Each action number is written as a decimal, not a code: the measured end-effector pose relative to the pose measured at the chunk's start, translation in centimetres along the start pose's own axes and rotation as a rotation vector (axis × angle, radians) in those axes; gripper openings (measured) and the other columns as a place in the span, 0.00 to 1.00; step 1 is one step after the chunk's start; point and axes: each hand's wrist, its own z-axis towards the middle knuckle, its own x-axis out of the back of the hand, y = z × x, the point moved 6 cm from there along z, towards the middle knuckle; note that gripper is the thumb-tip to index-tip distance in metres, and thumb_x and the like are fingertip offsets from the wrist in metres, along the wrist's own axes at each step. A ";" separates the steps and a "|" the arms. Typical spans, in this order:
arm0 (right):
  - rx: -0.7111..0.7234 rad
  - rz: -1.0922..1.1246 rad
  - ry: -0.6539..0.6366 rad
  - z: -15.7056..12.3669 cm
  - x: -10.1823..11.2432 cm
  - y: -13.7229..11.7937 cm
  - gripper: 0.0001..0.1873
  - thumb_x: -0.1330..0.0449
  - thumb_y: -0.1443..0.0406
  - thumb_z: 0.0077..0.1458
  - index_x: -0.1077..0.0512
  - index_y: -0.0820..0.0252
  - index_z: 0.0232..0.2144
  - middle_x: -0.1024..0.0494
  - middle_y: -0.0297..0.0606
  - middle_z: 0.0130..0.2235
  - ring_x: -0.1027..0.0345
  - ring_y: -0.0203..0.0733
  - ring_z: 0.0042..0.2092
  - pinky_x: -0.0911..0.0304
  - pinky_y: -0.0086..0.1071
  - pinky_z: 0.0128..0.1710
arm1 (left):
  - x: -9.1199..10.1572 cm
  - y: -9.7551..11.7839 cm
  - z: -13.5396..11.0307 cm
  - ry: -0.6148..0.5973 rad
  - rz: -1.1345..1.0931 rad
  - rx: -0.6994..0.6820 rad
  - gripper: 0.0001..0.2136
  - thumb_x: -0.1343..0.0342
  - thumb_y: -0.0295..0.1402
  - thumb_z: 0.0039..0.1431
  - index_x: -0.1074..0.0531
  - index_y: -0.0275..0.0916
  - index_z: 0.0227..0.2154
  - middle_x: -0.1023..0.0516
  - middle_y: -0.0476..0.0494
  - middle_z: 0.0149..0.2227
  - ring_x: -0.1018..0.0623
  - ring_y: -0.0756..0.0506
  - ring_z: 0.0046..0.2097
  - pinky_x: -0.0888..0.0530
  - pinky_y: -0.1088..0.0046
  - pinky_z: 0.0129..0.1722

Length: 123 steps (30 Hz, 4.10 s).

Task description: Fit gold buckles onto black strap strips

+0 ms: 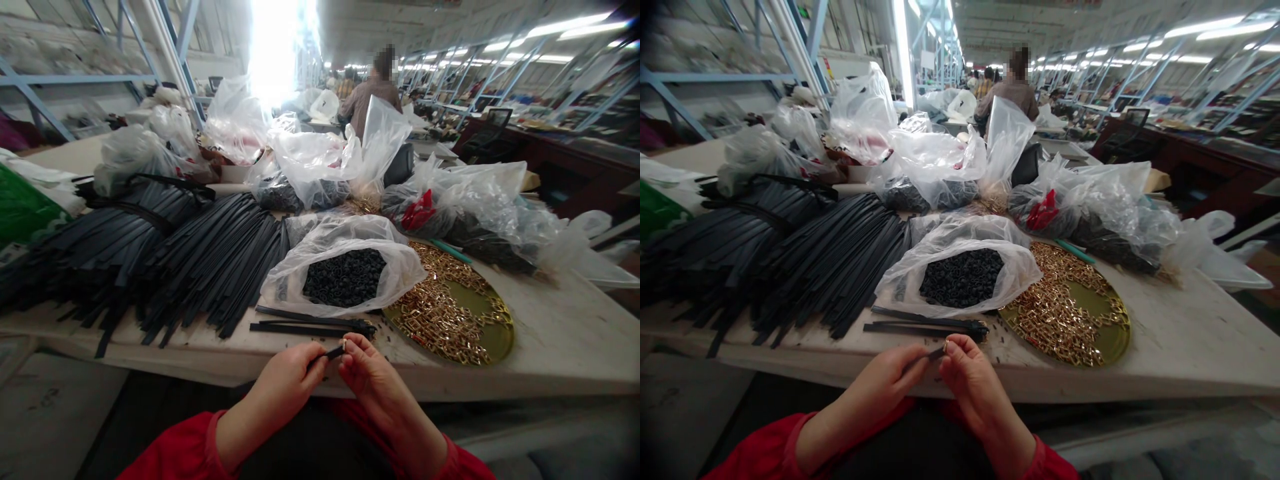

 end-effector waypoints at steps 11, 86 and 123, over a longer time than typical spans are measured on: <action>0.169 0.009 0.000 -0.7 -1.2 -0.1 0.11 0.32 0.65 0.38 0.29 0.59 0.26 0.28 0.25 0.24 0.37 0.23 0.20 0.38 0.17 0.21 | -0.2 0.2 -0.5 0.141 -0.095 -0.020 0.12 0.57 0.35 0.59 0.29 0.39 0.32 0.26 0.44 0.32 0.28 0.46 0.35 0.34 0.74 0.36; 0.604 -1.452 -0.227 3.8 -3.6 -8.2 0.20 0.56 0.54 0.57 0.32 0.60 0.26 0.30 0.35 0.26 0.36 0.39 0.29 0.42 0.30 0.29 | -0.5 -2.1 2.8 0.003 -0.521 0.100 0.12 0.52 0.35 0.53 0.35 0.38 0.41 0.31 0.53 0.23 0.30 0.52 0.24 0.33 0.78 0.25; 0.313 -0.497 -0.035 3.2 -2.6 -3.9 0.16 0.34 0.56 0.38 0.26 0.60 0.30 0.27 0.31 0.27 0.34 0.32 0.25 0.36 0.29 0.30 | 2.1 -1.9 2.2 0.380 -0.129 0.112 0.08 0.53 0.35 0.53 0.33 0.38 0.26 0.29 0.52 0.23 0.31 0.50 0.25 0.39 0.76 0.26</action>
